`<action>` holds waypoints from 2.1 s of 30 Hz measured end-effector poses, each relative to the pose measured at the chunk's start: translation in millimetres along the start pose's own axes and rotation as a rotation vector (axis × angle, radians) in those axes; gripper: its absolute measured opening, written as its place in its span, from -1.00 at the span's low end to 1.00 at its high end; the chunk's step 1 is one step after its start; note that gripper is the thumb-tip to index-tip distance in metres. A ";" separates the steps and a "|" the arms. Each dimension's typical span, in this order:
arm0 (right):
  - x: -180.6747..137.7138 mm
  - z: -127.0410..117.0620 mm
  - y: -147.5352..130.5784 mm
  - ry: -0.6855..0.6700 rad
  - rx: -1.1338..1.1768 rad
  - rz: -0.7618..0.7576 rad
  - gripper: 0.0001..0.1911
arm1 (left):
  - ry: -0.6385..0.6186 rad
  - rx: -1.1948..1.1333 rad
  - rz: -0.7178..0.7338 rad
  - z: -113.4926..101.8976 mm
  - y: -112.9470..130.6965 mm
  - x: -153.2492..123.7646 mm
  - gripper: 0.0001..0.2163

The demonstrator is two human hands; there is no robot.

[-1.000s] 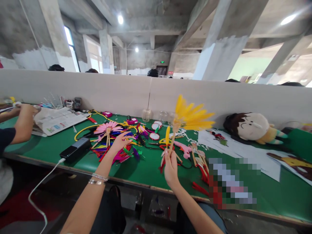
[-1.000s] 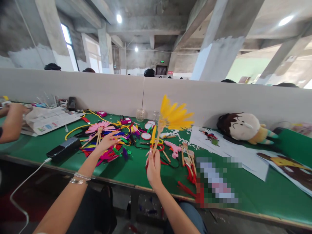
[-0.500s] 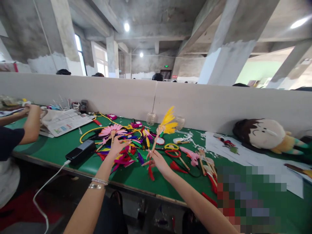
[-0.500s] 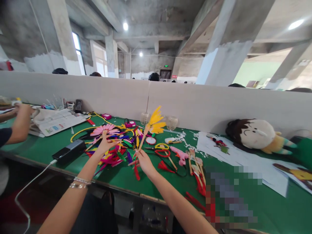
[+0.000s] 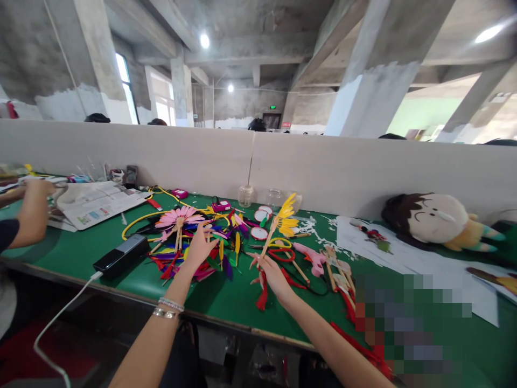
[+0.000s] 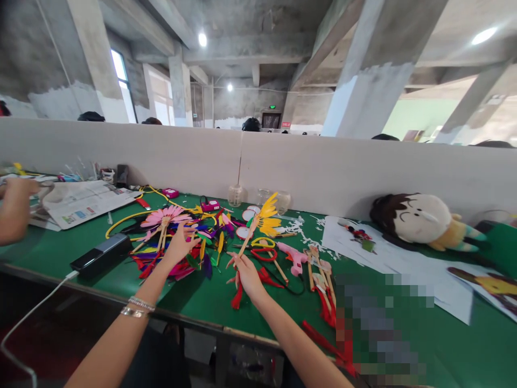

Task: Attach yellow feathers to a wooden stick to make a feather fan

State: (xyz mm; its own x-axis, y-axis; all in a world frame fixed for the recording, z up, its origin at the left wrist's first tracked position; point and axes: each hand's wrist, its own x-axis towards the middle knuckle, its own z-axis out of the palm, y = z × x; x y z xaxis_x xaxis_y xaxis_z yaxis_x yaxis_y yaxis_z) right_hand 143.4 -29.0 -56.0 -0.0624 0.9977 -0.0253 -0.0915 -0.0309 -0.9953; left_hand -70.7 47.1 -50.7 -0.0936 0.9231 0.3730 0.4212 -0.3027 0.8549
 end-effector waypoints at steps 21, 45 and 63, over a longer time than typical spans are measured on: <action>-19.7 -28.9 9.7 0.021 -0.156 -0.099 -0.66 | -0.209 0.552 0.127 69.8 15.9 -18.9 -0.87; -29.4 -18.6 -11.1 -0.212 -0.106 0.006 -0.52 | -0.019 -0.719 -0.206 14.3 46.4 11.3 -0.64; -35.1 -13.4 -15.6 -0.327 0.017 0.024 -0.56 | 0.174 -0.780 -0.171 32.2 58.6 8.0 -0.70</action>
State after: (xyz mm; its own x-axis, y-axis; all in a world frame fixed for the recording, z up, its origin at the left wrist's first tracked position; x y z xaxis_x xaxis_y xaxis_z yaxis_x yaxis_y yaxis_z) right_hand 160.3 -62.7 -40.9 -0.3802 0.9248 -0.0145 -0.1024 -0.0576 -0.9931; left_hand -17.8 44.4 -9.3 -0.2655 0.9409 0.2101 -0.3548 -0.2980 0.8862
